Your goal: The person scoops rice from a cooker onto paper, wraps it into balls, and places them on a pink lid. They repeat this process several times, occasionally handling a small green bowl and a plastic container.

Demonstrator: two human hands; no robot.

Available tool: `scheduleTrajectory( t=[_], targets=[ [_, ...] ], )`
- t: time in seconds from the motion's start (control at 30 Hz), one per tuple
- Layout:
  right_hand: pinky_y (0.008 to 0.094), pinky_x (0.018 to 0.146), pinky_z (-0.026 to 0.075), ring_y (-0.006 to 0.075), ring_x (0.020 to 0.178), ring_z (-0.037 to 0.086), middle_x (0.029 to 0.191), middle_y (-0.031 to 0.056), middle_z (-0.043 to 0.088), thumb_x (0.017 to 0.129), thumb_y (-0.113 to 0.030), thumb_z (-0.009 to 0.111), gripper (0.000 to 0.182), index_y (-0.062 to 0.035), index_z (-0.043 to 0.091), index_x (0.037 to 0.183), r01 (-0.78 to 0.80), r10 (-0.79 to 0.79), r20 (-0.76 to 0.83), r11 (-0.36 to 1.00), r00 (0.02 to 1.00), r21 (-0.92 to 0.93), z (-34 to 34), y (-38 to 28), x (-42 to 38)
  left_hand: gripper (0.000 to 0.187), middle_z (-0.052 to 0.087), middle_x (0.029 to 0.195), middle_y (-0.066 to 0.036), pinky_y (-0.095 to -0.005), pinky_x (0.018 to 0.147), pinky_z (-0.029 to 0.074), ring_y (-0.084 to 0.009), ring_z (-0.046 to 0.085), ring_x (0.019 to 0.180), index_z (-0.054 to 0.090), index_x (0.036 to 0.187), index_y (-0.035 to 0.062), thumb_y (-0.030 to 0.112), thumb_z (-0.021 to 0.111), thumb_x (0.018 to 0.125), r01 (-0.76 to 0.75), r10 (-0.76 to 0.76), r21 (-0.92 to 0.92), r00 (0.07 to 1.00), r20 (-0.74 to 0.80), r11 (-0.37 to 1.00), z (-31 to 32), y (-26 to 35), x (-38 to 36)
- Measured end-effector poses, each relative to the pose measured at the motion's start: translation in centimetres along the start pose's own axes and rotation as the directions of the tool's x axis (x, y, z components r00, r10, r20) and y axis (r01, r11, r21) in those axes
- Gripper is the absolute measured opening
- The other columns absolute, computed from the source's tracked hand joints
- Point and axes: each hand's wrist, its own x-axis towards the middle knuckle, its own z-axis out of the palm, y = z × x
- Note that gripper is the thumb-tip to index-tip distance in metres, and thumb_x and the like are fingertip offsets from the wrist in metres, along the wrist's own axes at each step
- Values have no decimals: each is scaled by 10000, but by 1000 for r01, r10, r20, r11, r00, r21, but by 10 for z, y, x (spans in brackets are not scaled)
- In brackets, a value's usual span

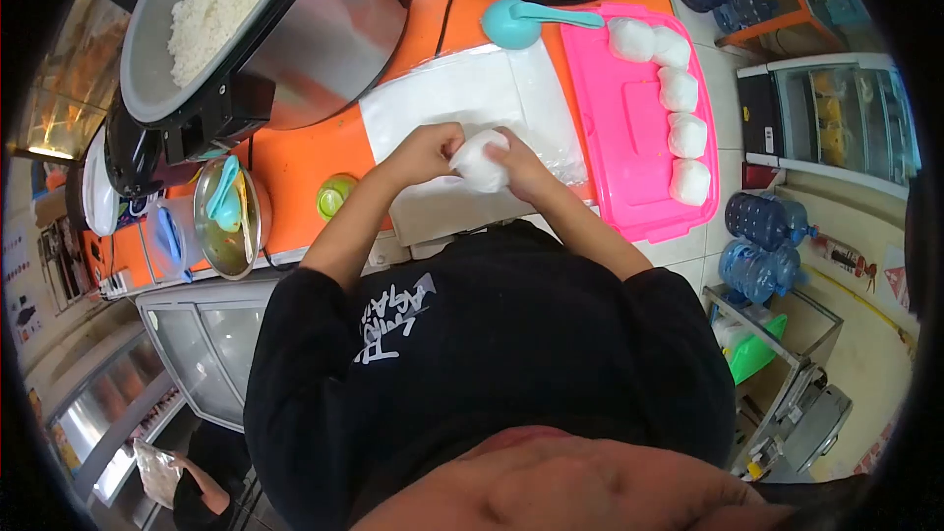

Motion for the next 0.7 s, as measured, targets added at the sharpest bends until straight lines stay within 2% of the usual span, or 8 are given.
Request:
scheduleTrajectory(
  t=[0.07,0.13,0.23,0.33,0.37,0.43,0.53,0.7],
  targets=[
    [419,840,420,260,989,520,1111,118,516,794,-537,497,593,-74,452,1161,-421,-157,466,254,871,871,-6,22,-2,223,572,775,-46,-262,635,420,-160,512,688,494,655,75,67,710,602,-102,-13,-618,984,-178,779,11,10,-2],
    [472,885,382,264,1027,501,1119,95,515,784,-619,418,621,-131,463,1166,-293,-197,417,456,887,840,-3,-4,-22,232,575,938,-62,-253,647,427,-182,513,794,520,671,79,106,739,599,-252,140,-429,951,-275,868,13,39,3],
    [490,852,397,269,987,517,1060,87,548,767,-641,412,591,-176,504,1120,-306,250,310,-58,917,950,-12,-37,-31,258,464,1204,-114,-362,836,391,-275,443,1043,602,869,104,170,715,647,-173,120,-75,881,-457,982,27,52,18],
    [500,826,426,284,993,530,1007,85,569,771,-611,445,543,-189,514,1104,-120,140,111,58,984,991,-57,4,-21,411,447,1221,-135,-412,910,335,-312,434,1072,549,1083,135,205,668,697,-156,205,158,908,-365,975,42,72,18],
    [473,794,461,299,953,560,979,84,587,781,-576,475,531,-157,517,1104,258,-218,-156,592,963,764,-73,-25,-19,524,426,1240,-153,-412,936,320,-335,411,1113,452,1218,147,210,629,729,-136,193,211,940,-281,968,48,74,13],
    [448,748,477,303,892,582,997,112,586,794,-551,487,564,-82,507,1106,334,-284,-452,942,846,34,-121,-36,-5,489,435,1228,-161,-407,939,323,-338,414,1115,469,1192,126,194,622,733,-107,150,154,940,-306,982,60,72,1],
    [435,740,479,307,859,593,1021,143,580,786,-545,516,627,-4,492,1102,202,78,-729,936,680,287,-190,-27,11,431,458,1197,-178,-398,941,335,-342,426,1115,493,1149,85,163,606,740,-10,13,13,949,-315,1000,75,53,-19],
    [418,739,469,362,912,551,1005,232,557,740,-373,641,532,31,503,1056,-624,-218,-728,394,650,-675,-204,-41,23,368,493,1141,-189,-380,936,355,-341,454,1093,510,1096,48,125,587,744,94,-126,-124,949,-289,988,69,49,-56]
  ],
)
